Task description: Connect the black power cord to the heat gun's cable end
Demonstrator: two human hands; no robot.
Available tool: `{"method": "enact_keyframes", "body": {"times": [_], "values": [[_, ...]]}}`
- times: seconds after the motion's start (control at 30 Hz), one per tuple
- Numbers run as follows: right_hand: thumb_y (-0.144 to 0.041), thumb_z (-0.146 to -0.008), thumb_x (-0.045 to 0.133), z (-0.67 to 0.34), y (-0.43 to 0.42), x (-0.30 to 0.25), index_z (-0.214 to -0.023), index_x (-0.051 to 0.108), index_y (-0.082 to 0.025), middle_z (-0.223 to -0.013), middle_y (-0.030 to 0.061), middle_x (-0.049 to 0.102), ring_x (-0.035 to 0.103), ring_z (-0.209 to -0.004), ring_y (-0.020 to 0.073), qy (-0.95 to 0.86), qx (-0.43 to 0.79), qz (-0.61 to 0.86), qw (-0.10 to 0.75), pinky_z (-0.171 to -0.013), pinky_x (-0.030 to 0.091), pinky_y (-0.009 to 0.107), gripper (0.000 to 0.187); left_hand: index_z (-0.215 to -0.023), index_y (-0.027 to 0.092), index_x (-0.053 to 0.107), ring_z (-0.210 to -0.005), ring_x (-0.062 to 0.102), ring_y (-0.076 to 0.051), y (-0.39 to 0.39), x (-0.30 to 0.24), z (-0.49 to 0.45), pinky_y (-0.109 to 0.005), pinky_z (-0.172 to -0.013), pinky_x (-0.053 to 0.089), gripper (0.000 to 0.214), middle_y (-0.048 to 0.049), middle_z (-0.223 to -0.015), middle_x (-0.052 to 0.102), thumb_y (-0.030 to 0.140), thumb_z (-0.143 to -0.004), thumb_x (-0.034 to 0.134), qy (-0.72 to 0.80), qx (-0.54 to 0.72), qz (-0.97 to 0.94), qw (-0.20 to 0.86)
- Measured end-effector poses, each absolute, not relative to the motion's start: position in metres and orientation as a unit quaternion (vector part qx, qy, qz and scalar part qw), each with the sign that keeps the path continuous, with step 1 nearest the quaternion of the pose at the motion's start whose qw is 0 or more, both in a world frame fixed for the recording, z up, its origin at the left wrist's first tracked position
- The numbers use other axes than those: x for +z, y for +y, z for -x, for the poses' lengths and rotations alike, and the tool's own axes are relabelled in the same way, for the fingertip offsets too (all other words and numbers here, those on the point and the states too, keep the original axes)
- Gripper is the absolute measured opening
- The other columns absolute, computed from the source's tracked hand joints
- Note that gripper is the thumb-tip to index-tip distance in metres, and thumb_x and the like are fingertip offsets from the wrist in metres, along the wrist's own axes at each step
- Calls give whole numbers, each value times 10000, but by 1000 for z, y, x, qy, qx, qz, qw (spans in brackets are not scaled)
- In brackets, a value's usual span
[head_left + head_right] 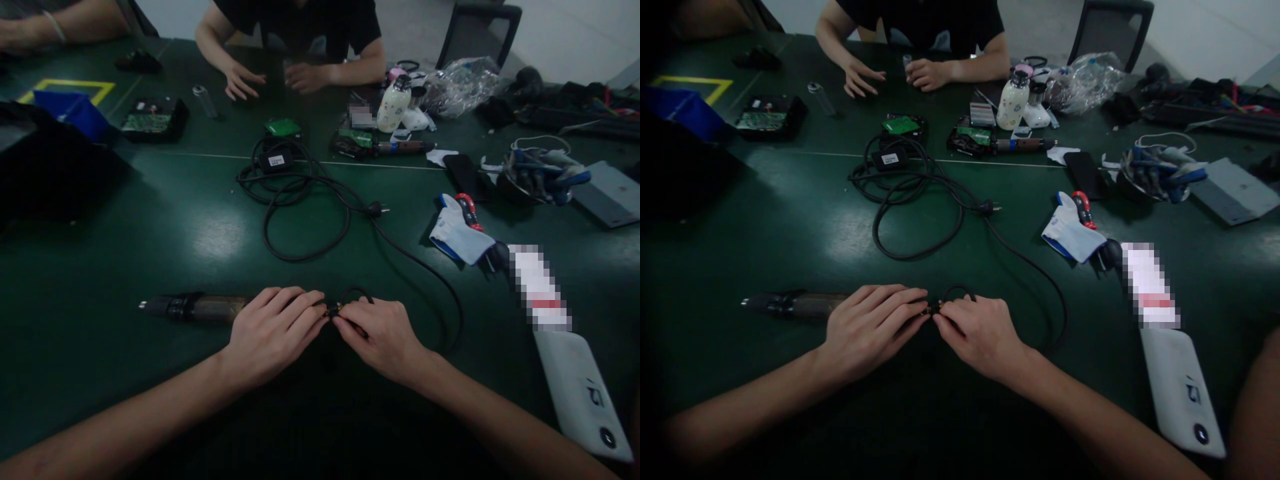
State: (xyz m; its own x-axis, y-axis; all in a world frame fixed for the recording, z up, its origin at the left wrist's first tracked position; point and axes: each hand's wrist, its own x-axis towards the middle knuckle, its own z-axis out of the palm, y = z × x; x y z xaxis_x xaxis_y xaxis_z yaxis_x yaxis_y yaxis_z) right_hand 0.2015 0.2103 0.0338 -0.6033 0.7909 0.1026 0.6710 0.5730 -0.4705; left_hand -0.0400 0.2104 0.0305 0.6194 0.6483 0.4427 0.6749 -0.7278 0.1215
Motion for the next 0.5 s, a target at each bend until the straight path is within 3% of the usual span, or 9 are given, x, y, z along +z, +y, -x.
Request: {"method": "enact_keyframes", "body": {"times": [0.2,0.5], "values": [[-335,-1102,482,-202,210,32,-847,620,-210,-811,0,694,543,-694,150,-875,192,417,155,-695,336,307,316,-1197,203,692,-1068,697,-216,209,31,38,-391,-869,502,241,9,-1288,743,300,-976,691,-382,-230,895,27],[-326,-1099,490,-201,211,34,-836,623,-208,-811,-2,694,535,-683,140,-874,198,417,152,-675,320,303,318,-1176,204,689,-1081,693,-197,209,28,40,-376,-891,499,213,22,-1258,751,251,-969,707,-369,-241,897,22]]}}
